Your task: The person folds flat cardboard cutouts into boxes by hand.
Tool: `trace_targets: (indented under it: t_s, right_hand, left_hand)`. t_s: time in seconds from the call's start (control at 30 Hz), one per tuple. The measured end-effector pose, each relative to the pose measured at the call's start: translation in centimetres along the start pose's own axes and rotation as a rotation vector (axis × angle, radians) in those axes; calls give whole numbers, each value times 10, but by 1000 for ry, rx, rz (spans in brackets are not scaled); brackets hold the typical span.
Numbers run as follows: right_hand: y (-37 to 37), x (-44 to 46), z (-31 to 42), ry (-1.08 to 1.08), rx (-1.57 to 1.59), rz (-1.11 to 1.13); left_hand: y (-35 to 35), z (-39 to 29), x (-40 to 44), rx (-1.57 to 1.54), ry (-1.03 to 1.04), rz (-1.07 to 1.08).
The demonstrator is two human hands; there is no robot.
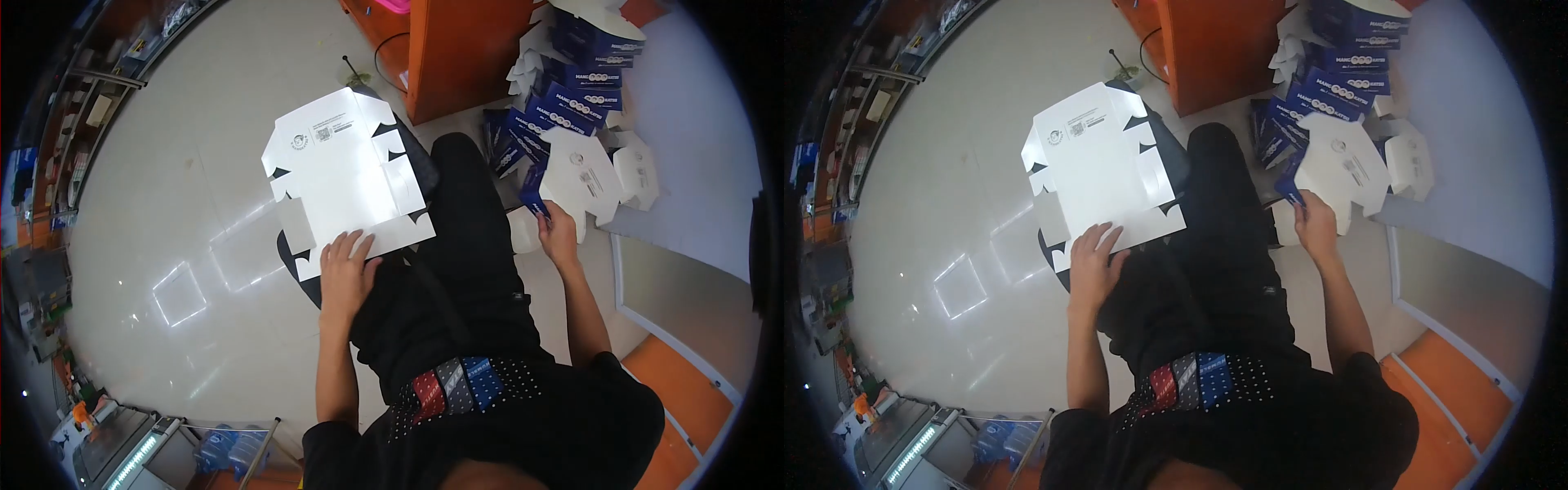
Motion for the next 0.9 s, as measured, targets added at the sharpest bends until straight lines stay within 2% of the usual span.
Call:
trace_targets:
  t_s: [0.17, 0.27, 0.3, 0.43, 0.5, 0.63, 0.73, 0.8, 0.87, 0.9]
  right_hand:
    - [33, -12, -92, 254, -250, 183]
    - [44, -21, -104, 208, -361, 27]
    - [45, -19, -99, 210, -292, 12]
    - [58, 3, -47, 104, 42, -11]
    - [64, 15, -6, -20, 146, -41]
    - [62, 31, 83, -138, 387, -23]
    - [65, 44, 118, -216, 482, -54]
    - [85, 49, 124, -66, 745, -7]
    - [97, 56, 135, 75, 854, 95]
    - [103, 59, 140, 87, 794, 133]
  left_hand:
    - [6, 35, -15, 28, -52, 63]
    - [7, 37, -10, -29, -16, 68]
    - [8, 37, -10, -53, -6, 75]
    - [8, 42, -12, -50, 47, 51]
    - [8, 44, -13, -71, 69, 31]
    - [1, 42, -12, -29, 39, -79]
    - [-20, 34, -9, -20, -8, -190]
    - [-21, 26, -5, -98, 2, -247]
    - [-22, 14, -5, -106, 17, -274]
    - [-19, 9, -5, -144, 2, -263]
Point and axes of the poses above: each hand's wrist, its own x-axis towards the middle knuckle, its own y-axis out of the palm, z = x × y, the point moved 4 cm from there along x, towards the middle knuckle, and after that the axes turned 4 degrees about x, right-handed, at the moved point
